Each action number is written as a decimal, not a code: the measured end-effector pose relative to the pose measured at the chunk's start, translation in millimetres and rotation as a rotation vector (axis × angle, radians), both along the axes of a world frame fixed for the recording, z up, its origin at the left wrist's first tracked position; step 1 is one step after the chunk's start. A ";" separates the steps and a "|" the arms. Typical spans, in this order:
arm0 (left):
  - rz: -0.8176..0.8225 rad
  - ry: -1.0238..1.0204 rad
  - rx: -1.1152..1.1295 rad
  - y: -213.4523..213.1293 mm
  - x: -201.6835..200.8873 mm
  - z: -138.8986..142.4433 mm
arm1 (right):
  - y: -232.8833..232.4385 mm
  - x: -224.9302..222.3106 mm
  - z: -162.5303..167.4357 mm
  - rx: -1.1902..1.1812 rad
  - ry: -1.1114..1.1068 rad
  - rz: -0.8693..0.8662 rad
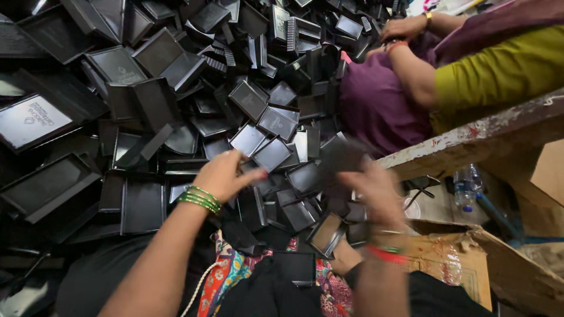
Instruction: The person sits on the floor and repeatedly picks up small black plastic components from a large pile. They align and press two pieces together by hand, then place the assembled unit back onto the pile. This process is repeated continuously.
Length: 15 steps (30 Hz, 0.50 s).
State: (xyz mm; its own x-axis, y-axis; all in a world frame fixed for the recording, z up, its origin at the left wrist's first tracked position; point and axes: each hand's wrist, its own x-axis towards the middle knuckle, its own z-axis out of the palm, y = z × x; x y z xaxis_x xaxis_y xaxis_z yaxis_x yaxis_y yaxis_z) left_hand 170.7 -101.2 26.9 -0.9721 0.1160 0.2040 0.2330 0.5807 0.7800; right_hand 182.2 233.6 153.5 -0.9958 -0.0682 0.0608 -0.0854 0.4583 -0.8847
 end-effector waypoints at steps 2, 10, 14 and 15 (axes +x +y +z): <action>0.000 0.109 -0.391 -8.4 -3.8 -27.4 | 74.7 16.5 31.2 -0.893 0.236 0.090; -0.085 -0.134 -0.621 9.1 -25.5 -68.3 | 151.8 75.0 66.9 -1.220 0.690 0.562; -0.051 -0.242 -0.045 -21.8 -30.7 -54.9 | 54.9 -4.3 18.8 -0.472 0.230 0.160; -0.041 -0.257 0.088 -29.8 -31.6 -52.3 | 28.1 -22.2 0.2 -0.256 0.064 0.032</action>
